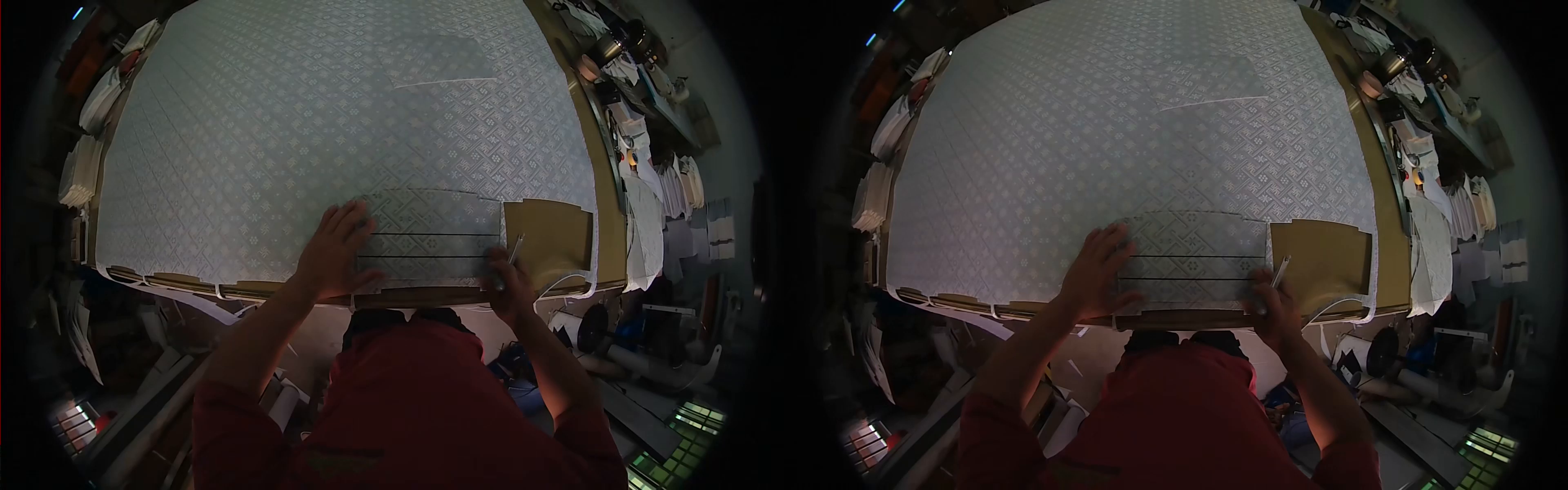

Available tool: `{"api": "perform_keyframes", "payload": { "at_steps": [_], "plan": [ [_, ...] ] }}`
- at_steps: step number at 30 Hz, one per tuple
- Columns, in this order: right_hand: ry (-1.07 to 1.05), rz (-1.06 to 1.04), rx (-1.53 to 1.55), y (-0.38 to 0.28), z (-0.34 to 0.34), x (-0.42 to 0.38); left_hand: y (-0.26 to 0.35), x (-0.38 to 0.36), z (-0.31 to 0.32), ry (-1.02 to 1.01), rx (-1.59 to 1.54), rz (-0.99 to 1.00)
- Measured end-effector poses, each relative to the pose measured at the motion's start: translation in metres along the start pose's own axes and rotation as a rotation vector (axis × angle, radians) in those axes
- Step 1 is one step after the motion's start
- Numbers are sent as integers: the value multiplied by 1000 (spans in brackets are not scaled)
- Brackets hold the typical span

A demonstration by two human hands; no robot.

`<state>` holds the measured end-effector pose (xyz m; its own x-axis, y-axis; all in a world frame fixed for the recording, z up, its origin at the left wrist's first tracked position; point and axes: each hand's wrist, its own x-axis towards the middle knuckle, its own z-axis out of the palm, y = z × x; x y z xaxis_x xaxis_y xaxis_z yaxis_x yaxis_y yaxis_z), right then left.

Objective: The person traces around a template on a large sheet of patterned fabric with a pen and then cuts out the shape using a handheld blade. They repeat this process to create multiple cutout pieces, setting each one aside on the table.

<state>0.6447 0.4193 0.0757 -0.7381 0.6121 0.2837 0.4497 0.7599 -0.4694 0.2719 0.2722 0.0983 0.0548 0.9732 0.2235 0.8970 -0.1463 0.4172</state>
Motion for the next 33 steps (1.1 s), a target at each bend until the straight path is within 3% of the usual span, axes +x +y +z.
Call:
{"api": "perform_keyframes", "payload": {
  "at_steps": [8, 10, 11, 13, 14, 16, 19, 21, 24, 30, 32, 33],
  "plan": [
    [-8, -17, 10, -10, -8, 9, 17, 38, -13, -75, 223, 16],
    [5, -39, -20, -13, -9, 10, 19, 59, -19, -364, 129, 29],
    [8, -35, -29, -14, -9, 12, 21, 73, -23, -360, 125, 38],
    [-24, -27, -66, -15, -11, 12, 28, 97, -25, -607, 67, 150],
    [-16, -21, -72, -17, -11, 11, 28, 104, -22, -606, 69, 161],
    [-22, 9, -64, -20, -13, 12, 30, 119, -9, -552, 143, 487],
    [-2, -8, -30, -20, -14, 12, 38, 130, 11, -483, 236, 686],
    [14, -13, -26, -12, -9, 6, 58, 138, 10, -641, 276, 634],
    [59, -38, -20, -8, -8, 5, 74, 143, 18, -582, 352, 707],
    [52, -32, 76, -4, -8, 3, 83, 151, 31, -649, 487, 744],
    [62, -12, 128, -8, -12, 3, 64, 144, 63, -773, 302, 502],
    [61, -12, 140, -8, -13, 3, 71, 147, 57, -783, 304, 494]
  ]
}}
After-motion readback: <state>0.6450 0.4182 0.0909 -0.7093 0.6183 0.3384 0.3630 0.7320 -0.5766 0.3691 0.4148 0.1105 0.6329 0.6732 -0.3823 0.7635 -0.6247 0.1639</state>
